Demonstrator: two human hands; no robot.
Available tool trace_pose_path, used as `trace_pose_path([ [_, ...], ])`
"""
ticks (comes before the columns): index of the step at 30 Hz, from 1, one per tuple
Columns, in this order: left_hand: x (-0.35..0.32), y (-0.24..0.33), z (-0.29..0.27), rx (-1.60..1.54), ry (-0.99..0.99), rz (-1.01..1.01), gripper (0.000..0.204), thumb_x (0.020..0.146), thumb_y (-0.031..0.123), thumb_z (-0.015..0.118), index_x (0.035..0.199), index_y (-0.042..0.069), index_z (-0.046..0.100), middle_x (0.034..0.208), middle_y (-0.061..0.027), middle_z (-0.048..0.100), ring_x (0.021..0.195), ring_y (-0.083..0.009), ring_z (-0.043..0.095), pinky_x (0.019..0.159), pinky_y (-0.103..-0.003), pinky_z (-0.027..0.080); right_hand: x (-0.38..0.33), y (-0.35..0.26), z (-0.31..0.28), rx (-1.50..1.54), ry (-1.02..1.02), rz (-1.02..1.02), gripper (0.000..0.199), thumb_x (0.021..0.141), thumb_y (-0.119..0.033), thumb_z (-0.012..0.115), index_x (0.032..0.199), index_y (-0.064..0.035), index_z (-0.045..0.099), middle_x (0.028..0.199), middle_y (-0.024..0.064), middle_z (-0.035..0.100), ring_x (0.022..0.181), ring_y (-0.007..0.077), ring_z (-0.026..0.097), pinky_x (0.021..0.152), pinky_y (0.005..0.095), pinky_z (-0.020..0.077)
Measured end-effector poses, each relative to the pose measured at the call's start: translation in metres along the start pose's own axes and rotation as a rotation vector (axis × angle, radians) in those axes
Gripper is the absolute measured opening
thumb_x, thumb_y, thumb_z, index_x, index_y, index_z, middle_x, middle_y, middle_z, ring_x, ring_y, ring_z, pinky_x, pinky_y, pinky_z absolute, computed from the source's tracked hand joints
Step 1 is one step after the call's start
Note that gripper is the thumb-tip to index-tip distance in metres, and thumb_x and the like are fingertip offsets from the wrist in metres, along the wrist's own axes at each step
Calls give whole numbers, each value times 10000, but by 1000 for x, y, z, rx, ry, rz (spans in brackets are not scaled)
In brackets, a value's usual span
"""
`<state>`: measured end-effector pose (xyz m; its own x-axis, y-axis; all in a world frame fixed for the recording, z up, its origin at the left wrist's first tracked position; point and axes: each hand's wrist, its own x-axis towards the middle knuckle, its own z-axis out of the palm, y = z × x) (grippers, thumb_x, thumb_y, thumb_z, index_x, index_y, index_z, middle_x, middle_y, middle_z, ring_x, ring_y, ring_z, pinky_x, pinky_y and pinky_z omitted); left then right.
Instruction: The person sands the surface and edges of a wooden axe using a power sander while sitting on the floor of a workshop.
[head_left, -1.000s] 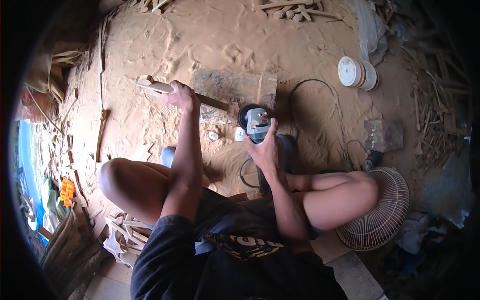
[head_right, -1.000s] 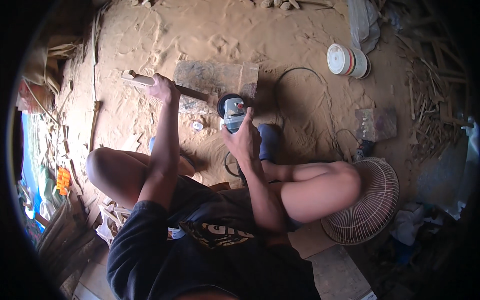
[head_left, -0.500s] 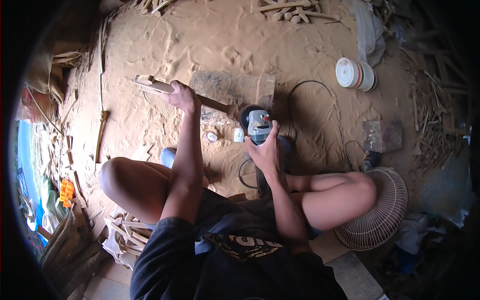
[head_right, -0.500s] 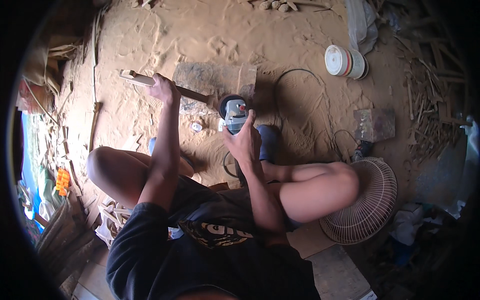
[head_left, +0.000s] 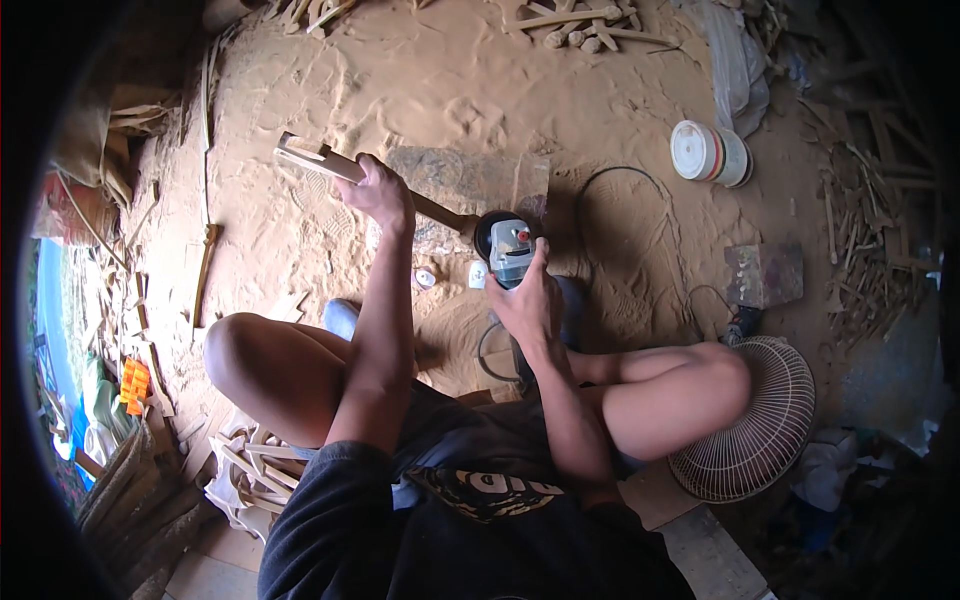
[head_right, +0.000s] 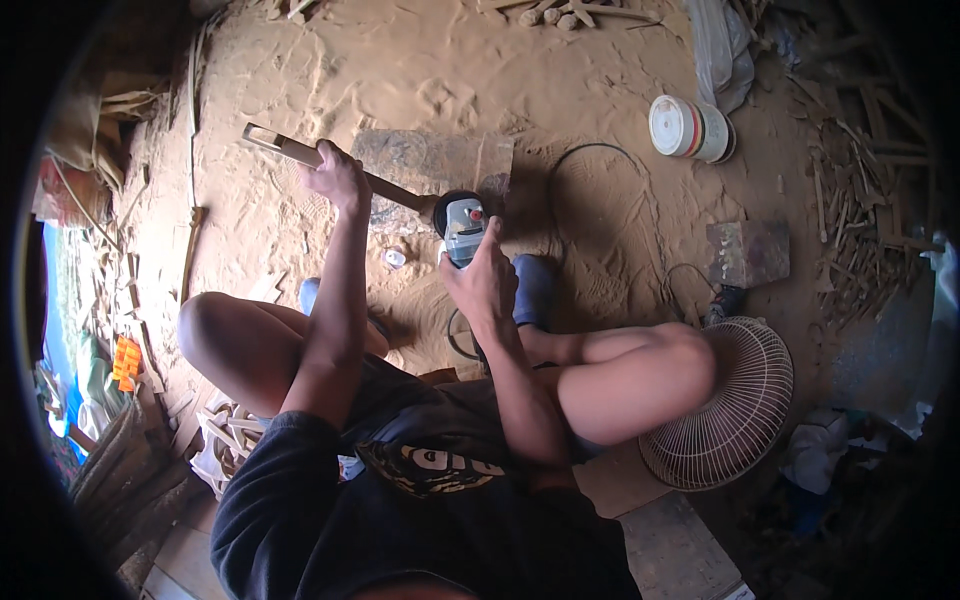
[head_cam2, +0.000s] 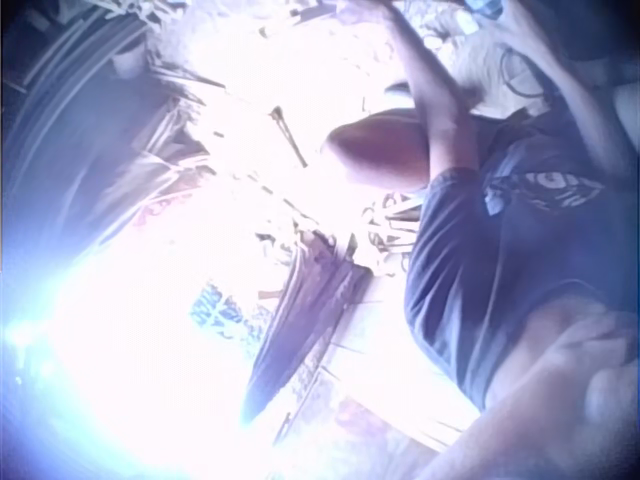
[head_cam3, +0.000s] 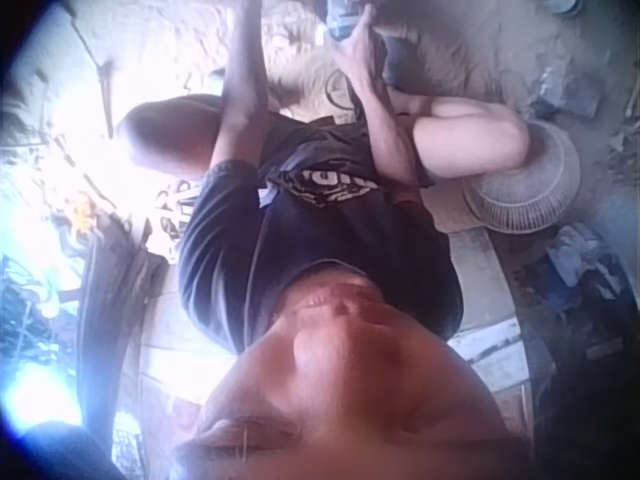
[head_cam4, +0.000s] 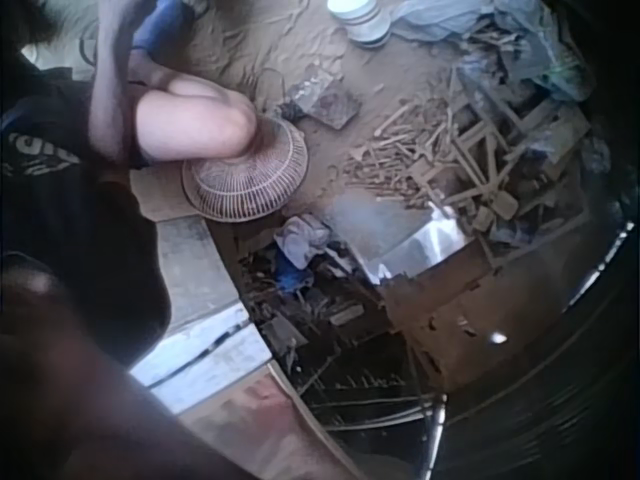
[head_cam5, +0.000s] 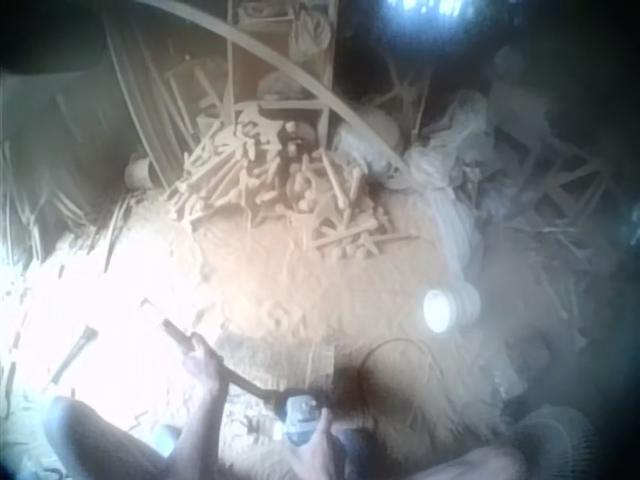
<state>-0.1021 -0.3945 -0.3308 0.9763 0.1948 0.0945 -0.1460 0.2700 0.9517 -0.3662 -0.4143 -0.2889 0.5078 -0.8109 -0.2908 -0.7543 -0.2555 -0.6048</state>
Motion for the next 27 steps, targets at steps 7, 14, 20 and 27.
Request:
trace_pose_path([
  [7, 2, 1, -3, 11, -36, 44, 88, 977, 8, 557, 1001, 24, 474, 732, -4, 482, 606, -96, 448, 523, -299, 369, 2, -1, 3, 9, 42, -42, 983, 845, -362, 798, 1575, 86, 318, 1143, 336, 718, 1023, 473, 723, 901, 513, 573],
  [14, 8, -6, -10, 26, -56, 54, 85, 981, 36, 560, 978, 21, 476, 736, -1, 472, 587, -112, 421, 517, -305, 347, 2, 6, 9, 12, 78, -78, 988, 845, -375, 800, 1571, 93, 321, 1196, 344, 702, 1044, 477, 715, 923, 529, 557],
  [20, -23, 30, 9, 161, -54, 167, 112, 998, 117, 610, 947, 45, 540, 754, 8, 505, 631, -93, 470, 563, -296, 362, -4, 4, -7, 49, 68, -111, 979, 849, -374, 795, 1568, 84, 314, 1189, 350, 698, 1038, 482, 712, 906, 535, 560],
  [27, -41, 42, 24, 99, -123, 71, 171, 1027, 103, 613, 1141, 2, 535, 893, -58, 569, 752, -131, 531, 653, -320, 451, -13, -10, -19, -4, -65, -57, 950, 856, -350, 788, 1557, 75, 308, 1156, 361, 697, 1008, 494, 713, 873, 538, 569],
])
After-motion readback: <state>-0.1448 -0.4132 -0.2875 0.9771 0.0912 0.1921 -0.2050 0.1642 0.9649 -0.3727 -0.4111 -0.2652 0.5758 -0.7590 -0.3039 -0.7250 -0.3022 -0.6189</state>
